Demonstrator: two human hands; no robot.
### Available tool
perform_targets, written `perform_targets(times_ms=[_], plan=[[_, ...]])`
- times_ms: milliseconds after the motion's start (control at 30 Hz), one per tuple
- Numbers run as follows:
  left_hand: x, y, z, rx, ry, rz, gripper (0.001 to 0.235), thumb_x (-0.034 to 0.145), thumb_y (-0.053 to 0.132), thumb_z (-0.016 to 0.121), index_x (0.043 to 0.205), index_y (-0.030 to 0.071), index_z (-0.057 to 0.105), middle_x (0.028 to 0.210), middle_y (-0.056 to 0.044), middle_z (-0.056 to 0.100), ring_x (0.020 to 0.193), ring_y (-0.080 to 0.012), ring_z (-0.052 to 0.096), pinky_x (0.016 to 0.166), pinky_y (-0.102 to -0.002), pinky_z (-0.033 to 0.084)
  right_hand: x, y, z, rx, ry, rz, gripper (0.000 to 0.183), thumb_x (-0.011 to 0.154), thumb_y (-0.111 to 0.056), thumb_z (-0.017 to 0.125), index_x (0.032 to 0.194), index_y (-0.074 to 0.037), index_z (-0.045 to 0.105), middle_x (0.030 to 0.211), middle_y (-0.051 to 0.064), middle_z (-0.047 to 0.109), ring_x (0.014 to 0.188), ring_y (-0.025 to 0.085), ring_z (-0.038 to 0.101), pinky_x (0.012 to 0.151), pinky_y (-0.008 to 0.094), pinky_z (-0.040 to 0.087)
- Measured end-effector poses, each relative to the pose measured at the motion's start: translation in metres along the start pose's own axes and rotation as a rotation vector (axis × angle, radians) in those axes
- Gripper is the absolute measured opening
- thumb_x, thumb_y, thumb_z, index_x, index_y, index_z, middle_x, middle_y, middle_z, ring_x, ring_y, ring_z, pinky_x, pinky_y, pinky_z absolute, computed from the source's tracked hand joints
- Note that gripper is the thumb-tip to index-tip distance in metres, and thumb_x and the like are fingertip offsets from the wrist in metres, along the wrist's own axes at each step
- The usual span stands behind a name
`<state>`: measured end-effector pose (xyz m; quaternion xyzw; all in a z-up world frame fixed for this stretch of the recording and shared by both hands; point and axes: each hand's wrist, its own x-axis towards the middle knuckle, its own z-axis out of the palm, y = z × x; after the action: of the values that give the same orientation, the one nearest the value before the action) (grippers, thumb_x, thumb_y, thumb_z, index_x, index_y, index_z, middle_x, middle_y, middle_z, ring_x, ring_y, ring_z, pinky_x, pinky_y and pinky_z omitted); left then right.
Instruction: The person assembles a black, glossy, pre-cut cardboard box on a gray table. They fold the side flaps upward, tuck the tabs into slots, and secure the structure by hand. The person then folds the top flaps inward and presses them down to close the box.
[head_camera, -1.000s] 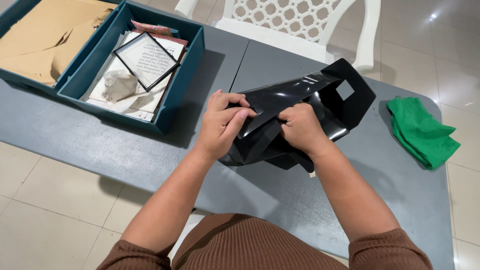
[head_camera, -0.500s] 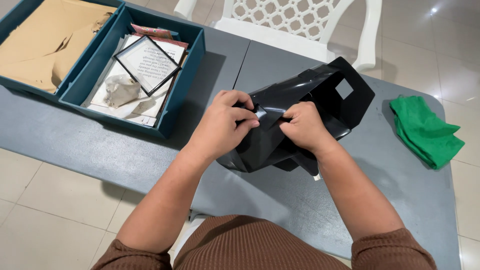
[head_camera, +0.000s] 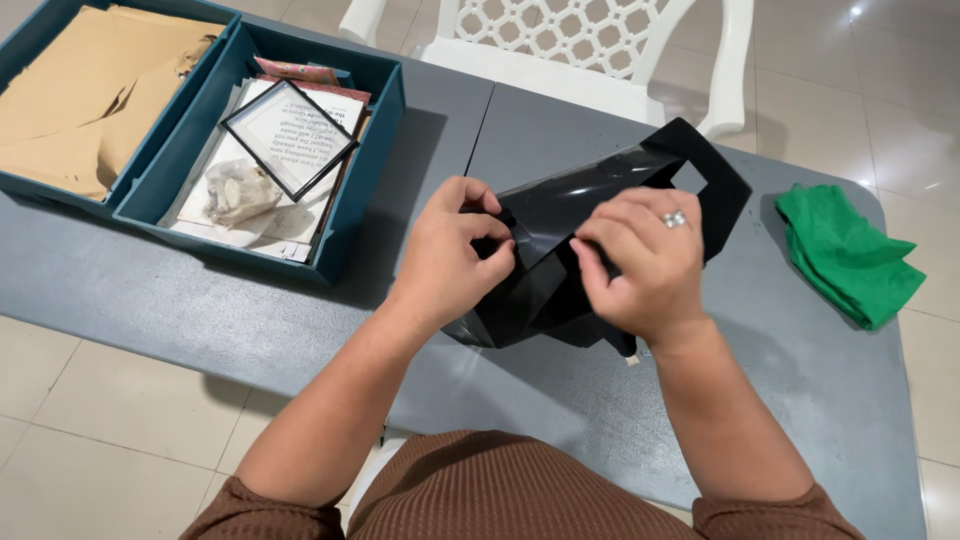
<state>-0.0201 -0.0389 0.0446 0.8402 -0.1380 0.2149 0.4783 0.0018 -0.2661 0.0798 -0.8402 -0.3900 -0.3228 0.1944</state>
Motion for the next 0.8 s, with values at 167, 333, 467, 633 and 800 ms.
perform_targets(times_ms=[167, 333, 467, 633, 800], plan=[[-0.005, -0.006, 0.005, -0.033, 0.055, 0.081, 0.01, 0.076, 0.01, 0.076, 0.083, 0.002, 0.076, 0.114, -0.01, 0.06, 0.108, -0.0259, 0.065, 0.089, -0.035, 0.054, 0.003, -0.009, 0.012, -0.005, -0.031, -0.172, 0.039, 0.076, -0.003, 0.073, 0.113, -0.013, 0.078, 0.118, 0.006, 0.075, 0.112, 0.027, 0.07, 0.1, 0.045, 0.046], [-0.01, -0.013, 0.008, -0.083, 0.053, 0.037, 0.008, 0.078, 0.01, 0.076, 0.083, 0.003, 0.076, 0.117, -0.009, 0.059, 0.111, -0.0244, 0.064, 0.092, -0.035, 0.054, -0.009, 0.003, 0.02, 0.065, -0.05, -0.235, 0.036, 0.078, -0.004, 0.075, 0.113, -0.015, 0.079, 0.114, 0.001, 0.075, 0.109, 0.023, 0.071, 0.092, 0.042, 0.05], [-0.009, -0.015, 0.01, -0.134, 0.067, 0.017, 0.009, 0.079, 0.012, 0.078, 0.084, 0.004, 0.078, 0.116, -0.009, 0.057, 0.114, -0.0232, 0.062, 0.094, -0.035, 0.052, -0.005, 0.004, 0.018, 0.098, -0.049, -0.257, 0.031, 0.079, -0.003, 0.076, 0.109, -0.012, 0.079, 0.108, 0.001, 0.075, 0.102, 0.022, 0.071, 0.084, 0.039, 0.051], [-0.005, -0.022, 0.016, -0.156, 0.068, 0.016, 0.01, 0.08, 0.012, 0.078, 0.084, 0.003, 0.078, 0.118, -0.009, 0.057, 0.115, -0.0239, 0.061, 0.095, -0.035, 0.052, -0.008, 0.006, 0.016, 0.132, -0.077, -0.29, 0.033, 0.077, 0.002, 0.072, 0.108, -0.009, 0.078, 0.106, 0.003, 0.075, 0.102, 0.022, 0.071, 0.084, 0.038, 0.054], [0.003, -0.015, 0.017, -0.126, 0.049, -0.208, 0.01, 0.078, 0.012, 0.075, 0.081, 0.002, 0.077, 0.115, -0.007, 0.057, 0.101, -0.0202, 0.064, 0.076, -0.032, 0.055, -0.004, 0.006, 0.015, 0.14, -0.072, -0.355, 0.026, 0.078, -0.001, 0.075, 0.102, -0.01, 0.078, 0.103, 0.002, 0.074, 0.099, 0.022, 0.07, 0.082, 0.04, 0.053]])
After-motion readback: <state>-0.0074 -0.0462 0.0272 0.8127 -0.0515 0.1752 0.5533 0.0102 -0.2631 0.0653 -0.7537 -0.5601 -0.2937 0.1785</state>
